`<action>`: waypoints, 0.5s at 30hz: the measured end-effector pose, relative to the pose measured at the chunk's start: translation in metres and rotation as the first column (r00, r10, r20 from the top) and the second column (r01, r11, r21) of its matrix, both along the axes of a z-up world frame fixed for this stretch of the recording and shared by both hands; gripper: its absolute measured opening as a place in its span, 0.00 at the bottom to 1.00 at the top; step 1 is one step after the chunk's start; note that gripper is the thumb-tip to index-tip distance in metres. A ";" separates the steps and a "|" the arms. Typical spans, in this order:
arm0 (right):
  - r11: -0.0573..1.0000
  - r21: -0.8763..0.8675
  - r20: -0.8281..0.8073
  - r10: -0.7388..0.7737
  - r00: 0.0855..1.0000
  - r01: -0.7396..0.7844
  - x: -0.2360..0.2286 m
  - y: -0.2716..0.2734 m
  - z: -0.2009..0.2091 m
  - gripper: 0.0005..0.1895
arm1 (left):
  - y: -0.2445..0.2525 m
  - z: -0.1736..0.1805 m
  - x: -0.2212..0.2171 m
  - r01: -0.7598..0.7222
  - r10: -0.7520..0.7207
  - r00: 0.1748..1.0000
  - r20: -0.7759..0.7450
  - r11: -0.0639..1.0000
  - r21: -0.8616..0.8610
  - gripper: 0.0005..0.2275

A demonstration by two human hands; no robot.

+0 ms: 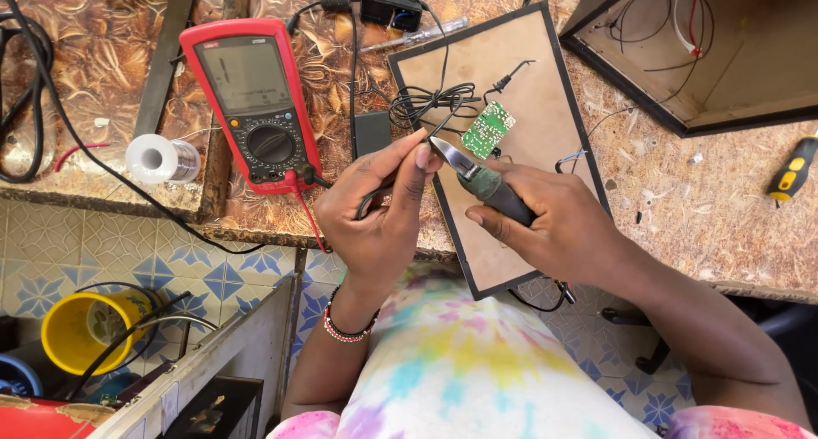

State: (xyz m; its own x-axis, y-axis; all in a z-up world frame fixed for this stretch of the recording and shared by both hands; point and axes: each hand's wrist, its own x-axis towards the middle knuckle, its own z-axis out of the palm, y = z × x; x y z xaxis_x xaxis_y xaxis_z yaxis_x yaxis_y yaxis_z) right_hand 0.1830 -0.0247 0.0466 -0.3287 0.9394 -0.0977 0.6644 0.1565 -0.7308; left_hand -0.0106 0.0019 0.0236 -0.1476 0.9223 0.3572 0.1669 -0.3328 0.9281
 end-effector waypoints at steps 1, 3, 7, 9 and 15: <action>0.999 0.041 0.025 0.001 1.000 -0.002 -0.001 -0.001 -0.001 0.17 | 0.000 0.000 -0.001 -0.001 0.001 1.000 0.012 1.000 0.002 0.06; 0.997 0.080 0.050 -0.002 0.999 -0.002 -0.001 -0.003 -0.003 0.19 | -0.001 -0.002 -0.002 0.001 -0.001 1.000 0.023 1.000 0.003 0.06; 0.978 0.206 0.110 0.002 0.994 -0.025 0.000 -0.005 -0.007 0.17 | -0.003 0.000 -0.003 0.000 -0.001 0.999 0.041 1.000 0.004 0.06; 0.972 0.235 0.112 -0.013 0.994 -0.014 0.000 -0.005 -0.008 0.18 | -0.003 0.002 -0.004 0.001 -0.001 0.999 0.046 1.000 0.000 0.06; 0.966 0.257 0.133 0.003 0.991 -0.038 -0.001 0.001 -0.007 0.15 | 0.000 0.005 -0.007 0.041 -0.043 0.997 0.058 0.998 0.045 0.06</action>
